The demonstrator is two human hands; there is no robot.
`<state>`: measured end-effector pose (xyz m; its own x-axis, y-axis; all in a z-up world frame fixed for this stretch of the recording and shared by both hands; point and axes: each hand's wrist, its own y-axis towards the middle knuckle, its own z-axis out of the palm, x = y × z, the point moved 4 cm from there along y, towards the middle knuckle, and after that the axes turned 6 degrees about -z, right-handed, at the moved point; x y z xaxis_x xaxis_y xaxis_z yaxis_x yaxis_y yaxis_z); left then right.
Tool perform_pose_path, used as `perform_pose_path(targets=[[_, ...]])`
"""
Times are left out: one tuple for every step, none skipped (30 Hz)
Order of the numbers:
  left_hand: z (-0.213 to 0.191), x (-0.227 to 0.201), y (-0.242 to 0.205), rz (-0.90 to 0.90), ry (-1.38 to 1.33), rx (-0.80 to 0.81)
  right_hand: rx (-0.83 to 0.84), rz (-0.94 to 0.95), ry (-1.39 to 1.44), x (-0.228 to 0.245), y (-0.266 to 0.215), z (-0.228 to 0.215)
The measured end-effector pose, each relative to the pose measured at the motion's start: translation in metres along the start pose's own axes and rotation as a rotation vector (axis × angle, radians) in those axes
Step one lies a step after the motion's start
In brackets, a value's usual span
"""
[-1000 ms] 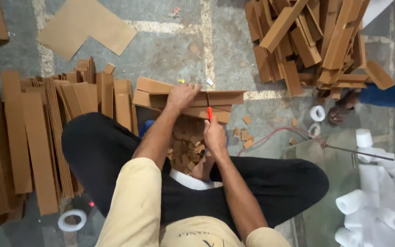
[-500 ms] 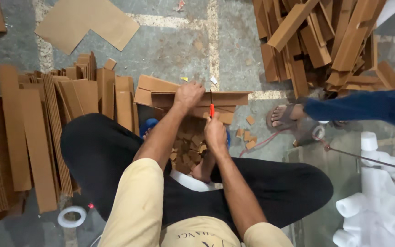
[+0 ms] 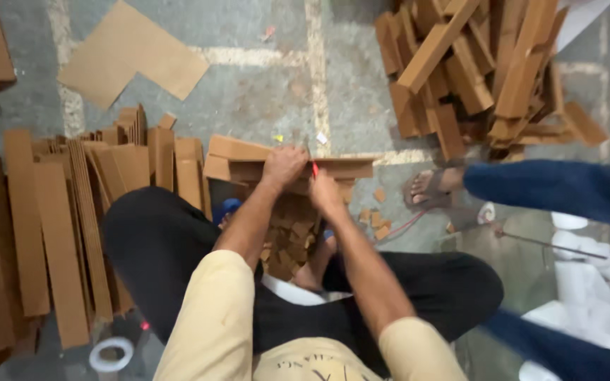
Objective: The person sits on the floor and uses a red utility knife to cut long cardboard strips into smaller pieces. They repeatedly pick up a strip, cut it, and place the resulting pieces into a pile on the floor.
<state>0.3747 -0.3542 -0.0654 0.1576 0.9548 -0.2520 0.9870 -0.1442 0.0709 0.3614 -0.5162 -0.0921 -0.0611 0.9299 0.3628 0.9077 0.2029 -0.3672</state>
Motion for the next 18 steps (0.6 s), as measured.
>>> perform_pose_path(targets=[[-0.003, 0.003, 0.000, 0.002, 0.010, -0.031, 0.011, 0.004, 0.010, 0.002, -0.014, -0.008], [-0.004, 0.001, 0.000, 0.005, 0.012, -0.048, 0.035, 0.020, 0.020, 0.001, -0.038, -0.014], [-0.005, -0.001, 0.003, 0.007, 0.013, -0.065, 0.062, 0.058, 0.008, -0.002, -0.060, -0.020], [-0.005, 0.000, 0.000, 0.026, 0.003, -0.028, 0.099, 0.095, -0.002, -0.001, -0.085, -0.021], [-0.005, -0.001, -0.002, 0.046, -0.008, 0.009, 0.069, 0.021, -0.098, 0.004, -0.109, -0.023], [-0.008, 0.002, 0.001, 0.081, -0.010, 0.042, 0.028, -0.048, -0.183, 0.014, -0.126, -0.021], [-0.014, 0.003, 0.003, 0.096, -0.015, 0.001, -0.012, -0.119, -0.268, 0.022, -0.134, -0.020], [-0.020, 0.002, 0.000, 0.102, -0.020, -0.037, 0.128, -0.049, -0.189, 0.022, -0.142, -0.012], [-0.026, 0.001, -0.005, 0.109, -0.025, -0.075, 0.269, 0.017, -0.109, 0.023, -0.148, -0.004], [-0.031, 0.004, -0.012, 0.093, 0.002, -0.050, 0.408, 0.077, -0.021, 0.027, -0.147, 0.004], [-0.035, 0.006, -0.021, 0.077, 0.029, -0.025, 0.314, 0.004, -0.056, 0.036, -0.140, 0.002], [-0.039, 0.008, -0.030, 0.050, 0.054, -0.005, 0.221, -0.075, -0.099, 0.043, -0.129, -0.004], [-0.044, 0.010, -0.040, 0.066, 0.098, -0.053, 0.128, -0.153, -0.140, 0.051, -0.119, -0.012], [-0.049, 0.009, -0.050, 0.082, 0.138, -0.105, -0.029, -0.233, -0.003, 0.055, -0.110, -0.025], [-0.052, 0.009, -0.059, 0.099, 0.179, -0.157, -0.187, -0.308, 0.136, 0.059, -0.101, -0.038], [-0.051, 0.007, -0.067, 0.097, 0.216, -0.158, -0.368, -0.410, 0.048, 0.064, -0.092, -0.051], [-0.049, 0.006, -0.074, 0.094, 0.253, -0.158, -0.549, -0.513, -0.039, 0.069, -0.082, -0.063], [-0.047, 0.007, -0.075, 0.100, 0.294, -0.162, -0.569, -0.550, -0.104, 0.074, -0.065, -0.067]])
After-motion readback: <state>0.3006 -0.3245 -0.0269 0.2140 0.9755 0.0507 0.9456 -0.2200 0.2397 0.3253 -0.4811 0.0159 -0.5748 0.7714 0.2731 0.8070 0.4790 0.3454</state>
